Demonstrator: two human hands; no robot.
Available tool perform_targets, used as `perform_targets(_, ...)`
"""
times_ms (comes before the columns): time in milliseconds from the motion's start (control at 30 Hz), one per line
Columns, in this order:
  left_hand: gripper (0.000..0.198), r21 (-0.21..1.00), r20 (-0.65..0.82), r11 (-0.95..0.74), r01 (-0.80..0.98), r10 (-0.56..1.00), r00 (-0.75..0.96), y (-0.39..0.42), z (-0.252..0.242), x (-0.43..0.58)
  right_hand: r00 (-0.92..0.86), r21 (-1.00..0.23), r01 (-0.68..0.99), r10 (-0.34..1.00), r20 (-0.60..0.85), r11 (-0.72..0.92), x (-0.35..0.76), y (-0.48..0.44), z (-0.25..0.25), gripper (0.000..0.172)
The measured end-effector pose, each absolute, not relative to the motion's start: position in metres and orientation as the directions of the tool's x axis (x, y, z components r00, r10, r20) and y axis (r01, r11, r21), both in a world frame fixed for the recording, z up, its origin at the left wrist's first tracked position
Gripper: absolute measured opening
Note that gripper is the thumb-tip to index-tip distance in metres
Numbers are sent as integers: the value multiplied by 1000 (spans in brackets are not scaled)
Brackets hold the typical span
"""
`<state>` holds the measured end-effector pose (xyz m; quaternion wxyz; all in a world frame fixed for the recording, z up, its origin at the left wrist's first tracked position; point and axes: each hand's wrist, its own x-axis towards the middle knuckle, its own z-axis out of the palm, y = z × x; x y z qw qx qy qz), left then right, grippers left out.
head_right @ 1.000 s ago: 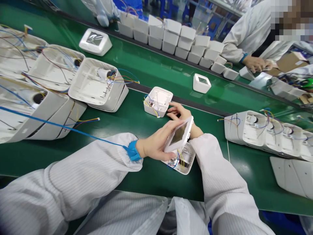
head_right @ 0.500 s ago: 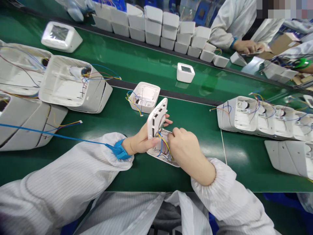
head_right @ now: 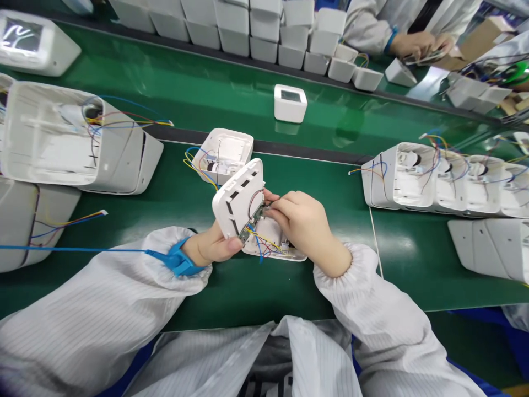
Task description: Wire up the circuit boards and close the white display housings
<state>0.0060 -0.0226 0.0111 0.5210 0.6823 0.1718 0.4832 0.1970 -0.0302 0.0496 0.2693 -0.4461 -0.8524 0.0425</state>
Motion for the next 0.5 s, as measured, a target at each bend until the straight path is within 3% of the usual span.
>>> perform_targets(133, 89, 846, 533, -433, -311, 701, 474, -23, 15, 7, -429, -375, 725, 804, 411, 578, 198, -31, 50, 19)
perform_targets(500, 84, 890, 455, -372, -265, 770, 447, -25, 2, 8, -461, -391, 691, 787, 411, 608, 200, -32, 53, 21)
